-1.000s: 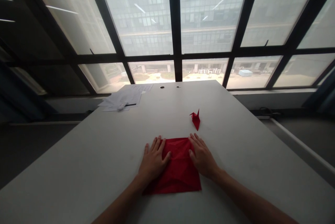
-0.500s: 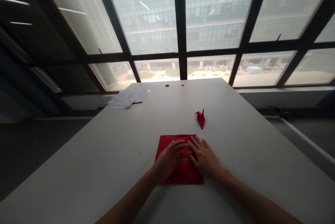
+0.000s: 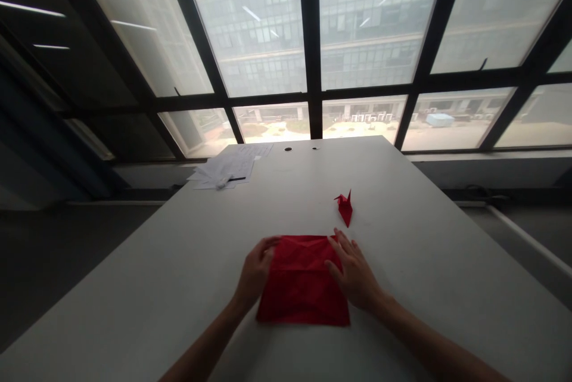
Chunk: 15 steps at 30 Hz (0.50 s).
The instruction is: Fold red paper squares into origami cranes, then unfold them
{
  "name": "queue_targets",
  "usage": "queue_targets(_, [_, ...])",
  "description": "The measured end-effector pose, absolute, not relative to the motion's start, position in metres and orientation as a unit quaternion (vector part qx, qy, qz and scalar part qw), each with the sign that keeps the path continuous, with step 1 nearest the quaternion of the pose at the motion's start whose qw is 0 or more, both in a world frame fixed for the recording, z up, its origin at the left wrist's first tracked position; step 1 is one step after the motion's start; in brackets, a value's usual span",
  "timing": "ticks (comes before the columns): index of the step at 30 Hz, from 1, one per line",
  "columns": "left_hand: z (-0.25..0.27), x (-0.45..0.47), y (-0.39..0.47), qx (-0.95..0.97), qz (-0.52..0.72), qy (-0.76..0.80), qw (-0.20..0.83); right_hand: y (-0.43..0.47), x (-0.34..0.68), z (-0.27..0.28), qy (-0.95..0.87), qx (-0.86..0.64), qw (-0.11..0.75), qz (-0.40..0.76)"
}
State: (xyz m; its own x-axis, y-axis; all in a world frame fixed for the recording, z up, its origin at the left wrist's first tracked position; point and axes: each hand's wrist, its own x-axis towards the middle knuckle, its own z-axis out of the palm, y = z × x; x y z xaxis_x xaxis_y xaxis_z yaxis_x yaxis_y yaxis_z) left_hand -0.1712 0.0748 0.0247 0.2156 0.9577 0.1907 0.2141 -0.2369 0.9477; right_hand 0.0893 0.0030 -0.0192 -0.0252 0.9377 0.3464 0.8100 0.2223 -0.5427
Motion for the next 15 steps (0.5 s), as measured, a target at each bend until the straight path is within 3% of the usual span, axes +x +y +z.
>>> queue_targets(5, [0.012, -0.095, 0.047, 0.865, 0.254, 0.360, 0.239, 0.075, 0.145, -0.009, -0.523, -0.663, 0.531, 0.059])
queue_targets(10, [-0.006, -0.110, 0.055, 0.895, 0.140, 0.386, 0.176, 0.141, 0.183, -0.009, -0.483, -0.648, 0.565, 0.168])
queue_targets(15, [0.003, -0.142, 0.069, 0.859, 0.204, 0.431, 0.185, 0.145, 0.178, -0.019, -0.501, -0.589, 0.581, 0.254])
